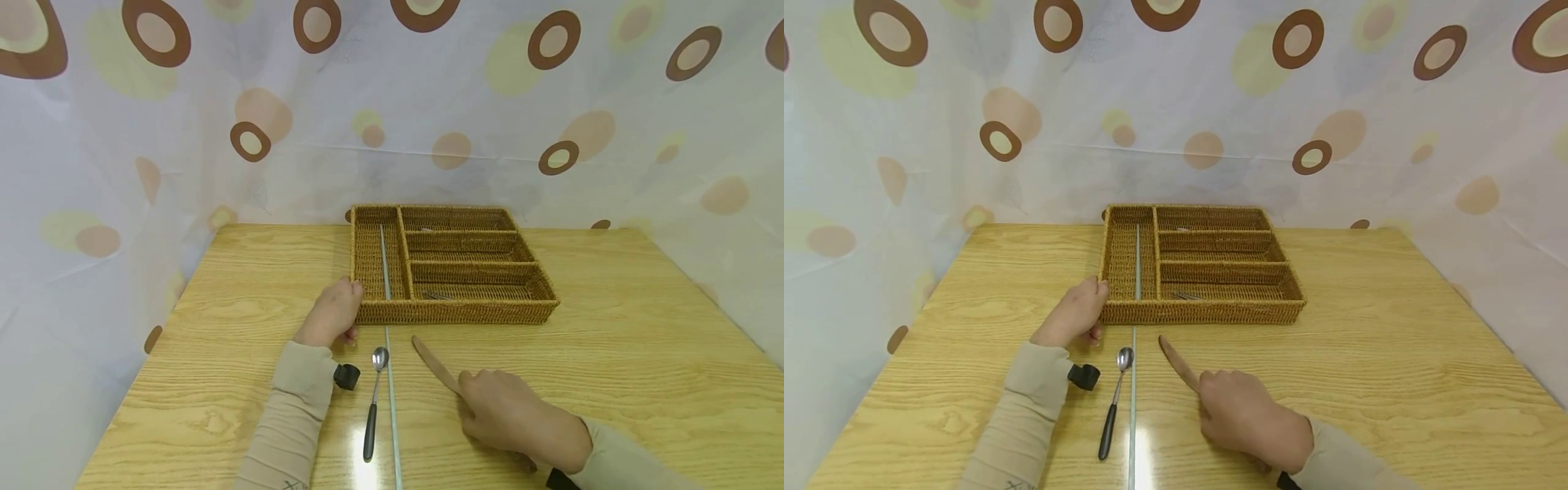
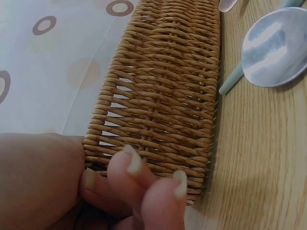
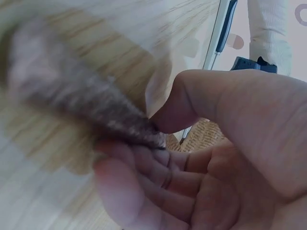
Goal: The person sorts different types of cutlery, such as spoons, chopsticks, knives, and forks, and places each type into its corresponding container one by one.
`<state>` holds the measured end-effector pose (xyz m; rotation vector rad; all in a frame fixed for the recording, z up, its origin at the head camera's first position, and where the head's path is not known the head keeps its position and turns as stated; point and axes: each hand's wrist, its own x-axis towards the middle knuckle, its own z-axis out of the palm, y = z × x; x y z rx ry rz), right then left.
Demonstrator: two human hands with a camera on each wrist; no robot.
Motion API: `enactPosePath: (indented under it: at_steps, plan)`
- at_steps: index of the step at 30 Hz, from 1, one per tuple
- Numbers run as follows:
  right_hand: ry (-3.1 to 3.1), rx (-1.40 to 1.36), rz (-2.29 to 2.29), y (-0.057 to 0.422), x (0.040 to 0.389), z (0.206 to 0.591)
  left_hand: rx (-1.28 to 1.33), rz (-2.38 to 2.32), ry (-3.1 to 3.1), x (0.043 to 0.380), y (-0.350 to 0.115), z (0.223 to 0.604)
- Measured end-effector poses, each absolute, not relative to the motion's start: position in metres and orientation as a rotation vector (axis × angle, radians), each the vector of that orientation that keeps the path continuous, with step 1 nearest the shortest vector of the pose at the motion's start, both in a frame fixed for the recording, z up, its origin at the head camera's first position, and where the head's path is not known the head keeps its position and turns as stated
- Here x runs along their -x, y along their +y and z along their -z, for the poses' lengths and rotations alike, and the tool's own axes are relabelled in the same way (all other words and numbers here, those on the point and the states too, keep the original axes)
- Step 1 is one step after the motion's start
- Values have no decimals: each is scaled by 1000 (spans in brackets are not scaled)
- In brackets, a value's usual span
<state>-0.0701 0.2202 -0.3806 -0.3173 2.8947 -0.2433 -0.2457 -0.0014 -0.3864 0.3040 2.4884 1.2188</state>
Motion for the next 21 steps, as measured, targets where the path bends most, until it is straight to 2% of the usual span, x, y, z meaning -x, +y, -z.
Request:
enactPosePath:
  at_steps: [21]
  plan:
    - [2613, 506, 668, 271, 76, 354, -311, -1216, 2483, 245, -2, 386]
